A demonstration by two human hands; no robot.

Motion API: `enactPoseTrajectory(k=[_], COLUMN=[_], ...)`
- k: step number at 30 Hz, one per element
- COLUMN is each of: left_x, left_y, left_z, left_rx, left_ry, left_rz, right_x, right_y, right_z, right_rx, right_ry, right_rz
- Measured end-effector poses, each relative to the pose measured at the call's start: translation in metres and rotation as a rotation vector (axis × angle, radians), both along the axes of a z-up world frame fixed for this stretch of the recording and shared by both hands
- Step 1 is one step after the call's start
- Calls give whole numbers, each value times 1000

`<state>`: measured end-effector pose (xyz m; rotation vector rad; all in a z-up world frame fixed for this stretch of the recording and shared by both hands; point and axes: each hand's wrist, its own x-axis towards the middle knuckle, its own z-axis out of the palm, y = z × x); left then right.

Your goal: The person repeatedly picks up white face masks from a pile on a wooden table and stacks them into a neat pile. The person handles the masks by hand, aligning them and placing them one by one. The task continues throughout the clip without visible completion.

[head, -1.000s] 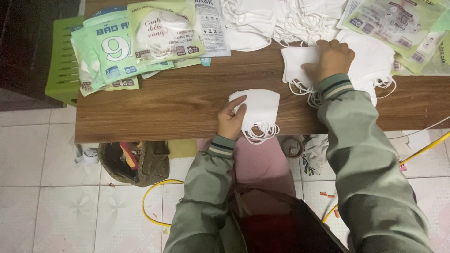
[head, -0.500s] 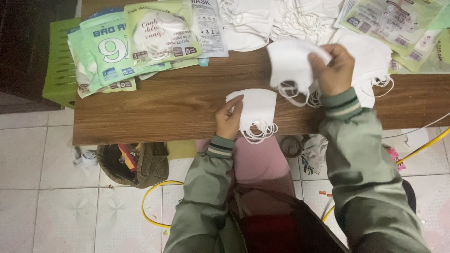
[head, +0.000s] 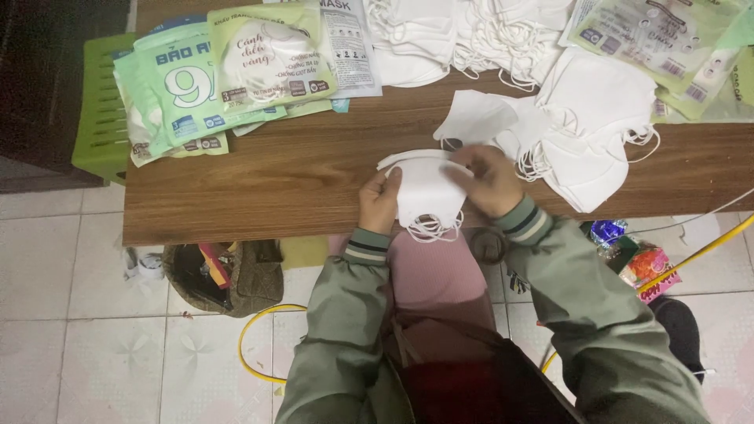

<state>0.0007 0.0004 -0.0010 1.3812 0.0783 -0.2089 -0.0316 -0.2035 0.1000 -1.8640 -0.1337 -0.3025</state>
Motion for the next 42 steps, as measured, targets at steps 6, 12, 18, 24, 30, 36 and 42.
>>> enactPoseTrajectory(k=[6,12,18,24,30,36,42], left_x=[3,2,-1,1,1,-2,-3], left_y=[0,0,0,0,0,0,-5], left_z=[-14,-13,-6,-4,-10,3,5], left_rx=[-11,-8,11,14,-19,-34,-26], left_ry=[-60,-50,-85,-91,-94,-79,-65], left_rz=[8,21,27,14,-4,-19,52], right_x=[57,75,78,84,90,93,78], right_y=[-72,-60,-53,-52,-60,-71,-74], right_z=[-9,-11,-16,-8,-19,-45,-5], right_rx=[-821,-1191,-1122,-1051,-1023,-1032,-436], right_ry=[-136,180,316,470,435,282,-297], right_rz=[-371,-284,-290,-263,-293,-312,-294])
